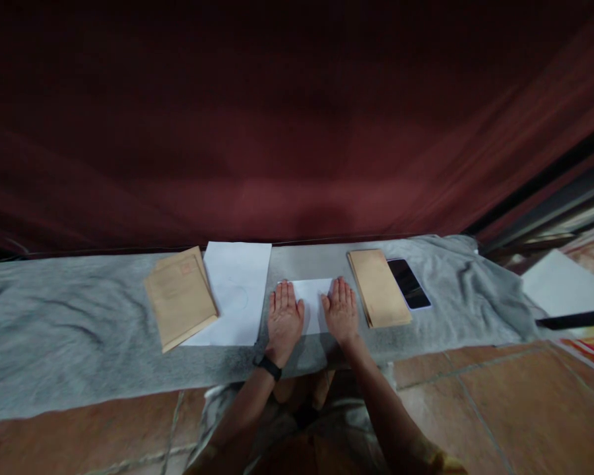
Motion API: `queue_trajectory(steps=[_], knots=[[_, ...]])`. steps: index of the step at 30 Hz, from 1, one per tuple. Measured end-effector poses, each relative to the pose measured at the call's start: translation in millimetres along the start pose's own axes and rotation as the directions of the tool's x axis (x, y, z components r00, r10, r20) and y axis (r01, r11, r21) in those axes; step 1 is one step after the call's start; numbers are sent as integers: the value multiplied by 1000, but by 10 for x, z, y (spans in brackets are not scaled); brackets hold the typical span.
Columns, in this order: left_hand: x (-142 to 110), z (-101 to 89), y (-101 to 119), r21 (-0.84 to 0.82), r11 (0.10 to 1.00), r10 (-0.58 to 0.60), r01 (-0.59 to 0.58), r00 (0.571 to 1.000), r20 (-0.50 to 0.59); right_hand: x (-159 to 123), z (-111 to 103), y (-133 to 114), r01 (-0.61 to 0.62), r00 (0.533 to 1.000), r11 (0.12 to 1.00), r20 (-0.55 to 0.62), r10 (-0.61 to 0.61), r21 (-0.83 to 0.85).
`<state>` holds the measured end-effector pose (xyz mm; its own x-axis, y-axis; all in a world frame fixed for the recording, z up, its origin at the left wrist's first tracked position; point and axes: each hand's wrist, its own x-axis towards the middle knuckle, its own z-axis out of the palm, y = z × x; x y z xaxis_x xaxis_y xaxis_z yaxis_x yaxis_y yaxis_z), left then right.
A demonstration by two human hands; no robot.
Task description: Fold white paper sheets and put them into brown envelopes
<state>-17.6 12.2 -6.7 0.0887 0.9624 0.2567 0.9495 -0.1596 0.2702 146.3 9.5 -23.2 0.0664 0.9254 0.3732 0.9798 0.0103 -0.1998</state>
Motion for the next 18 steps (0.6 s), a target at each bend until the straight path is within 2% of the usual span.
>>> queue_trajectory(steps=[6, 12, 18], knots=[[-14, -11, 4, -3, 1000, 22, -22, 999, -28, -175, -117, 7, -1, 1000, 999, 6, 1, 37], [-7, -14, -4, -2, 1000, 20, -20, 1000, -10, -569, -287, -173, 199, 976, 977, 80, -205, 81], [-62, 1, -35, -51, 999, -4, 0, 997, -77, -721, -342, -132, 175, 985, 984, -6, -174, 21]])
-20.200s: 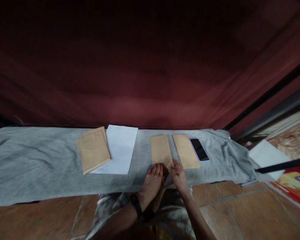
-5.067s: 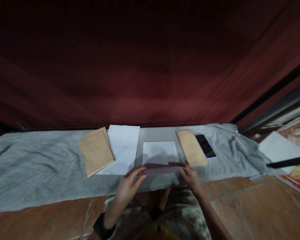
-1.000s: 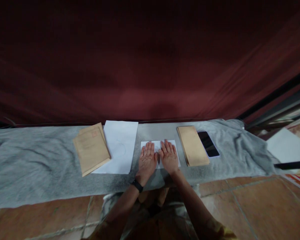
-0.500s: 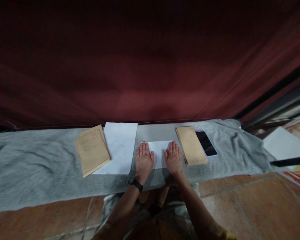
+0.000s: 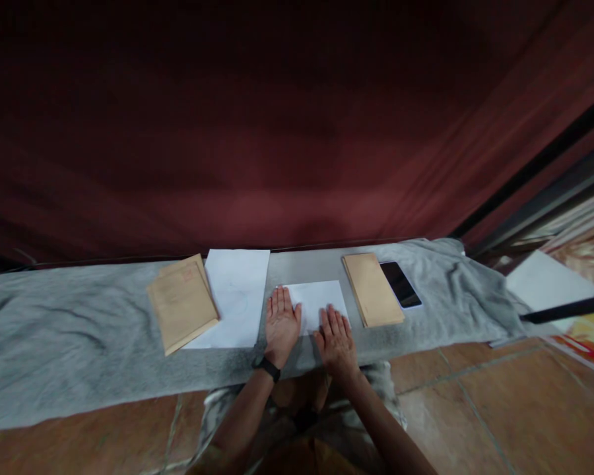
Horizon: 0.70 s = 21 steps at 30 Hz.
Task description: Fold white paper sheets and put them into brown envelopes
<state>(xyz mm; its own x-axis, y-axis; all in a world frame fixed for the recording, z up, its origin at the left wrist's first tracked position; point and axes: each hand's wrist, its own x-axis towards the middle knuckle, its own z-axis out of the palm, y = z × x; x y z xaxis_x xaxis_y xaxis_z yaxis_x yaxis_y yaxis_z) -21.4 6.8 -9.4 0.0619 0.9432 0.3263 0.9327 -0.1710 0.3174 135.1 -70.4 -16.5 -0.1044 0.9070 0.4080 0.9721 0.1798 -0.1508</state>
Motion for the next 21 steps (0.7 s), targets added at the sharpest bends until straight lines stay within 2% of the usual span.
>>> queue_trajectory(steps=[8, 12, 15, 18, 21], knots=[[-251, -141, -77, -23, 1000, 5, -6, 1000, -17, -133, -40, 110, -49, 998, 998, -32, 48, -44], [-315, -192, -126, -143, 990, -11, 12, 1000, 8, -151, -20, 110, -56, 997, 997, -48, 54, -46], [-294, -208, -148, -311, 944, -95, 111, 993, 67, -150, -16, 114, -56, 998, 997, -44, 54, -47], [-236, -219, -168, -413, 881, -194, 229, 973, 125, -149, -23, 120, -48, 998, 998, -45, 46, -52], [-173, -248, -189, -526, 783, -270, 332, 943, 194, -148, -26, 121, -36, 998, 998, -50, 33, -58]])
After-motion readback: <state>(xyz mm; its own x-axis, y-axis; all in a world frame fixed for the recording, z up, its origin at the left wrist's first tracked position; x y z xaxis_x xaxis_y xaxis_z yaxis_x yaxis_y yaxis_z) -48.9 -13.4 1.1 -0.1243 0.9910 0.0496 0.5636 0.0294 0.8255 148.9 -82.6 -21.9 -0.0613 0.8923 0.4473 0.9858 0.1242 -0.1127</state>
